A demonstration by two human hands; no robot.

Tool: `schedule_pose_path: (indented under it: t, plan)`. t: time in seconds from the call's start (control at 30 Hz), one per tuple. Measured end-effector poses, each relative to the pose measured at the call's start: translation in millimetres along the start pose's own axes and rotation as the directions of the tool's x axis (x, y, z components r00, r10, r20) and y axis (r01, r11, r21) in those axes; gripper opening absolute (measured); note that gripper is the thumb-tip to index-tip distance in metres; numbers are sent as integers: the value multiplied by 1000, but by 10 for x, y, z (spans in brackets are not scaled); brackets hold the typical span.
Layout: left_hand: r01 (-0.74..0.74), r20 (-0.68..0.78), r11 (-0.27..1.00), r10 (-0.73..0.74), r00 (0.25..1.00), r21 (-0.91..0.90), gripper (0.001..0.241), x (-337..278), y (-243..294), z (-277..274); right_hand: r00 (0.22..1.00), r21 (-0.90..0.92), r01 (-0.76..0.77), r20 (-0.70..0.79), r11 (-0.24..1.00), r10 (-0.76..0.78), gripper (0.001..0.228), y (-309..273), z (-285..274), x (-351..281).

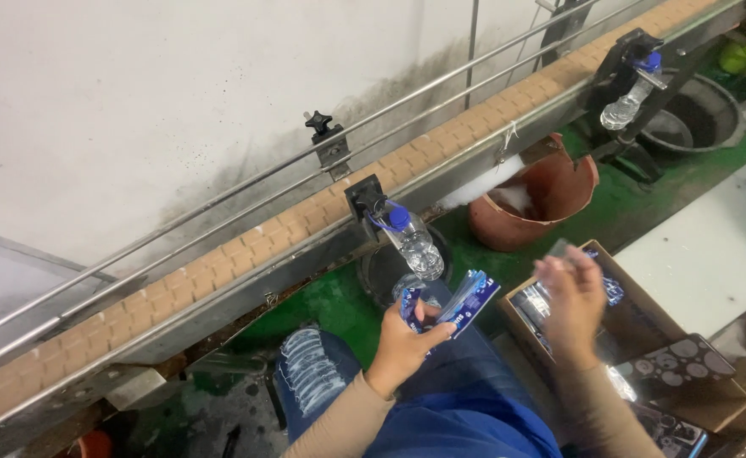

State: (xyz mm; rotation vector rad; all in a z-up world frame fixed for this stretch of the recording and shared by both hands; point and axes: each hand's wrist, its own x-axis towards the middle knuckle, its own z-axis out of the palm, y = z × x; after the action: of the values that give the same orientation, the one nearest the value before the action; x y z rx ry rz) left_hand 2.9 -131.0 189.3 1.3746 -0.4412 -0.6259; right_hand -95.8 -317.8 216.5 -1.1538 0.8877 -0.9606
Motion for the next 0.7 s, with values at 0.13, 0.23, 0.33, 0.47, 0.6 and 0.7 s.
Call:
schedule_pose_path:
  t: [0.13, 0.23, 0.33, 0.47, 0.6, 0.7]
  plan:
    - [-9, 4, 999, 9, 1000, -43, 41, 35, 85, -69, 985, -454, -170, -90, 875, 145, 31, -316, -390, 135]
    - [26, 4, 989, -25, 1000, -145, 43, 59, 105, -99, 895, -876, -325, -163, 357, 416, 33, -73, -898, 284]
    - [-49, -19, 997, 48, 999, -59, 44, 102, 105, -111, 909, -978, -71, -145, -197, 391, 96, 105, -1065, 351]
    - [5, -9, 995, -6, 1000, -96, 43, 118, 157, -78, 924, -761, -130, 139, 635, 356, 50, -129, -335, 75]
    - [14, 26, 982, -9, 1000, -188, 43, 56, 195, -70, 732, -18, -53, 680, 998, 51, 59, 216, 80, -236]
    - [-42, -43, 999, 42, 998, 11, 44, 36, 178, -191, 785, 54, -89, 619, 995, 37, 45, 126, 492, -413]
